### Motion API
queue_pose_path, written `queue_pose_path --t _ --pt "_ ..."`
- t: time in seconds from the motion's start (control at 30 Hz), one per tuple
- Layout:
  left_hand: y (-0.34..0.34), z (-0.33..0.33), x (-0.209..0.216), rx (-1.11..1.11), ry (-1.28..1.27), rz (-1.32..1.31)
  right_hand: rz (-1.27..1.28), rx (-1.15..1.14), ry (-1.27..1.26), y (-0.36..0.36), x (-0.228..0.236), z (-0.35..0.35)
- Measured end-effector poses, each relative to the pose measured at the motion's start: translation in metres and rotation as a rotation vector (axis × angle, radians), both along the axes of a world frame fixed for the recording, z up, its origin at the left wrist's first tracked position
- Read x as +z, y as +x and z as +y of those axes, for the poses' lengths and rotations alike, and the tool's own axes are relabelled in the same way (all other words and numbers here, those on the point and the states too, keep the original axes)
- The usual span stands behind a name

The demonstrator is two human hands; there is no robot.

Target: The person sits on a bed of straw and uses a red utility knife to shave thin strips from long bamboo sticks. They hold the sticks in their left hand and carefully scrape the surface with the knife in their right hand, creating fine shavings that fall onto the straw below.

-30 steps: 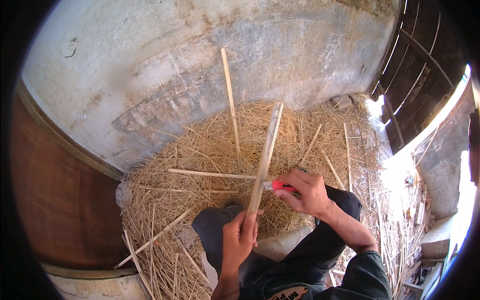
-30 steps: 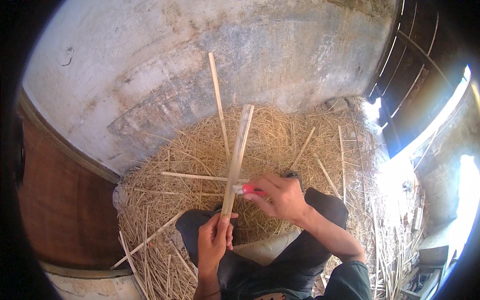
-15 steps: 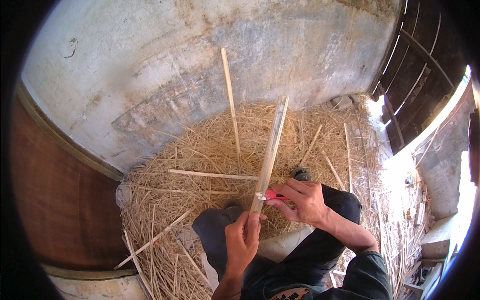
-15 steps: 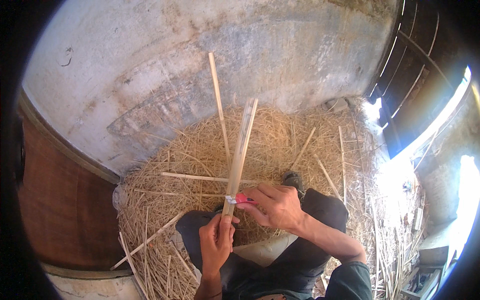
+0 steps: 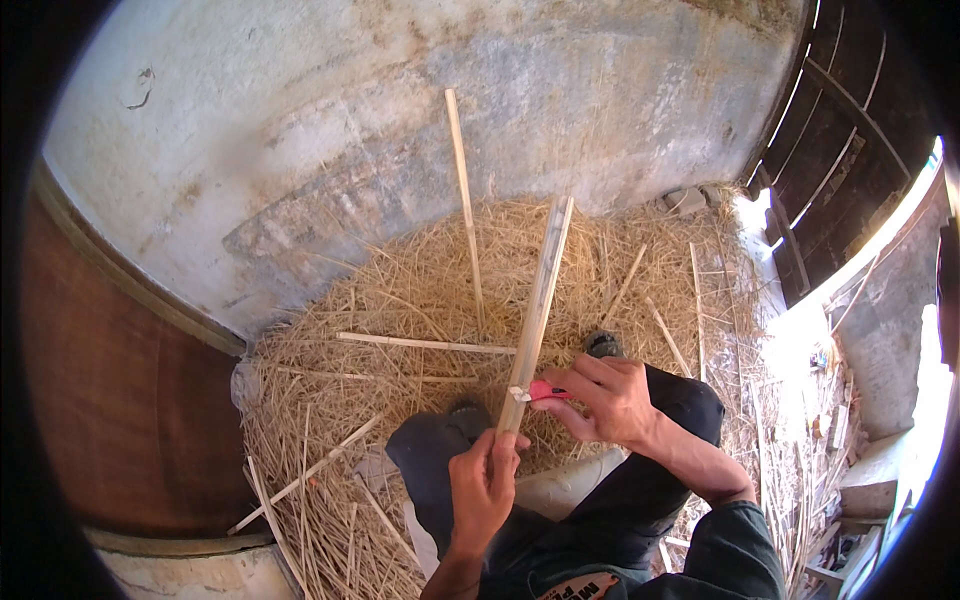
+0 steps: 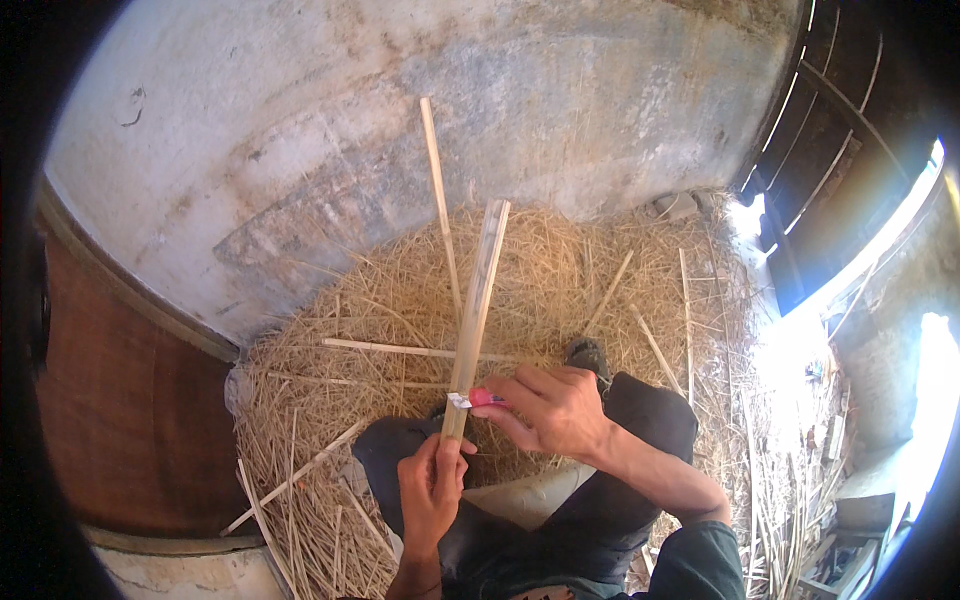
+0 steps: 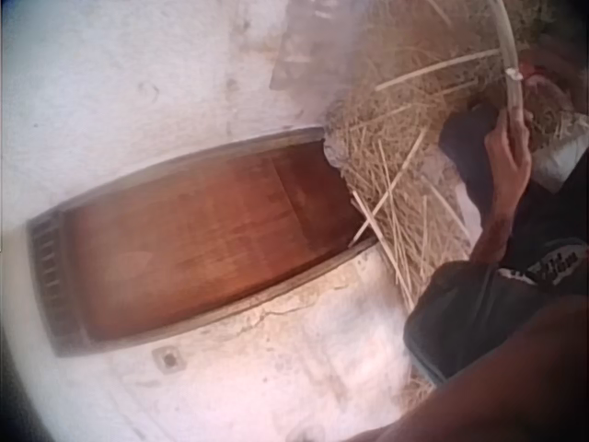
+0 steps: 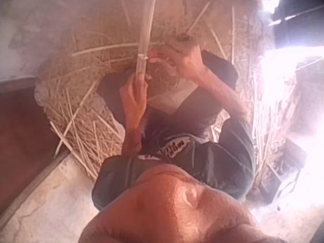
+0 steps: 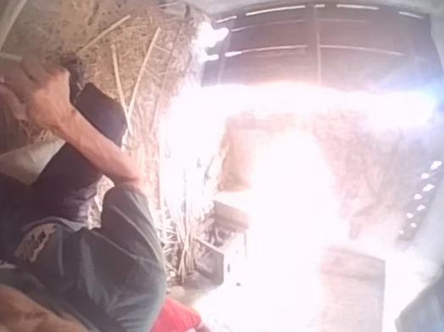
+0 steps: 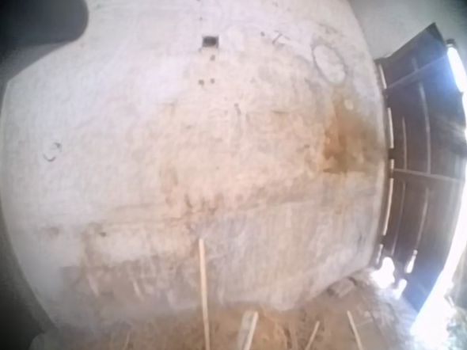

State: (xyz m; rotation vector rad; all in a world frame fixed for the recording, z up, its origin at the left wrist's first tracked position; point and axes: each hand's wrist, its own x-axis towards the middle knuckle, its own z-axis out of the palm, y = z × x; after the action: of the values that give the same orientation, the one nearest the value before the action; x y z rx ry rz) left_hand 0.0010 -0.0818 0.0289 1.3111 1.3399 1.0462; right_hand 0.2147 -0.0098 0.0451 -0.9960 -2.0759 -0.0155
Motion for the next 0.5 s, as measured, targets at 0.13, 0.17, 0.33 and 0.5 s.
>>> queue_pose_path --t 0.13,0.17,0.33,0.5 --pt "-0.0021 -0.0004 -0.0014 -0.014 0.005 -0.011 -0.006 -0.01 0.003 -0.0015 0.0023 0.0007" --pt "-0.0013 -0.0012 0.0003 -0.01 -0.001 -0.02 -0.01 -0.013 0.0 -0.0015 0.0025 0.0006" --pt "-0.001 -0.002 0.0008 -0.002 0.009 -0.019 -0.014 -0.023 0.003 -0.0017 0.0033 0.0013" --pt "-0.0019 -0.0012 0.0029 -0.013 -0.002 -0.005 -0.027 -0.03 0.009 -0.001 0.0046 0.0012"
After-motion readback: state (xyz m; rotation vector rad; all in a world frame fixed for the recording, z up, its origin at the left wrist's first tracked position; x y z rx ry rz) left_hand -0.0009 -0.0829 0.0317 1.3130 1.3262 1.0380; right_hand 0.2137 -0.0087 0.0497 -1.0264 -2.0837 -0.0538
